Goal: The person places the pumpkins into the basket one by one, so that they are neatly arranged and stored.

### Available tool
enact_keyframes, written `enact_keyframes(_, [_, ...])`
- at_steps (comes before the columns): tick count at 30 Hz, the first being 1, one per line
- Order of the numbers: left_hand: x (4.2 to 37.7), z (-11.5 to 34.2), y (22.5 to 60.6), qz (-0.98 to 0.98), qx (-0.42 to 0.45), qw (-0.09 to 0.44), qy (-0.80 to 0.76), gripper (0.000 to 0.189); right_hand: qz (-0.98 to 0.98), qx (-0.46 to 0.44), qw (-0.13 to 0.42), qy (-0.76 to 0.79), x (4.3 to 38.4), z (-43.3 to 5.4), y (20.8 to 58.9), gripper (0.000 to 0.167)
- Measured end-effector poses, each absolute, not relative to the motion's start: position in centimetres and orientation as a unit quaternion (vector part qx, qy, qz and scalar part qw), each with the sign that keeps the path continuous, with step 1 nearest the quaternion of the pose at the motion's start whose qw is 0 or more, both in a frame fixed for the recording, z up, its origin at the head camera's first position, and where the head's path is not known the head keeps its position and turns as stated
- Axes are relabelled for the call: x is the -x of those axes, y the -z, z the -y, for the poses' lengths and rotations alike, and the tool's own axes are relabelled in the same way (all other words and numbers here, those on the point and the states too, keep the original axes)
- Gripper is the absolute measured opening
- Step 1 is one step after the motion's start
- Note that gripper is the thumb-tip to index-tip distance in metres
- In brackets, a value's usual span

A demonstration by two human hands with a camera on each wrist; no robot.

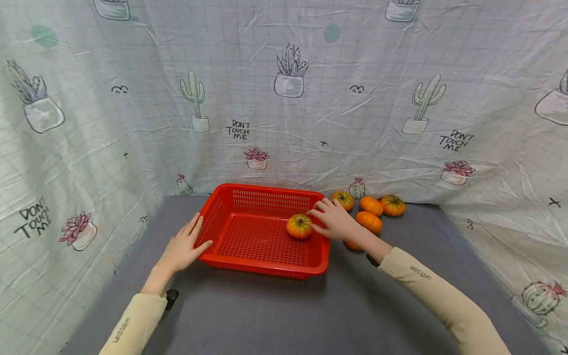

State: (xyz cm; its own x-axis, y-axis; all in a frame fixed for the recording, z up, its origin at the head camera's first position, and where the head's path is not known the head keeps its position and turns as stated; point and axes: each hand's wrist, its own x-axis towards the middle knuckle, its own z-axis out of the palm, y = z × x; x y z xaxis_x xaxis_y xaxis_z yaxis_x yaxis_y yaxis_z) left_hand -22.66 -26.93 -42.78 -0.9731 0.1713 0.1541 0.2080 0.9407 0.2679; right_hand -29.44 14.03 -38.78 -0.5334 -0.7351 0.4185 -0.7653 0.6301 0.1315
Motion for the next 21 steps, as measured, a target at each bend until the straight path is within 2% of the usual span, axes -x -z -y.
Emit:
enact_keyframes(12, [22.8,27.1,42.4,0.982,0.099,0.049,0.155,0.078,0.872,-0.429,0.232,-0.053,27.6,-15.1,40.0,0.026])
enact_keyframes(21, [23.1,26.9,42.4,0.982,0.092,0.045,0.159,0.083,0.881,-0.398,0.244,-0.075,27.0,-17.2,41.0,0.036])
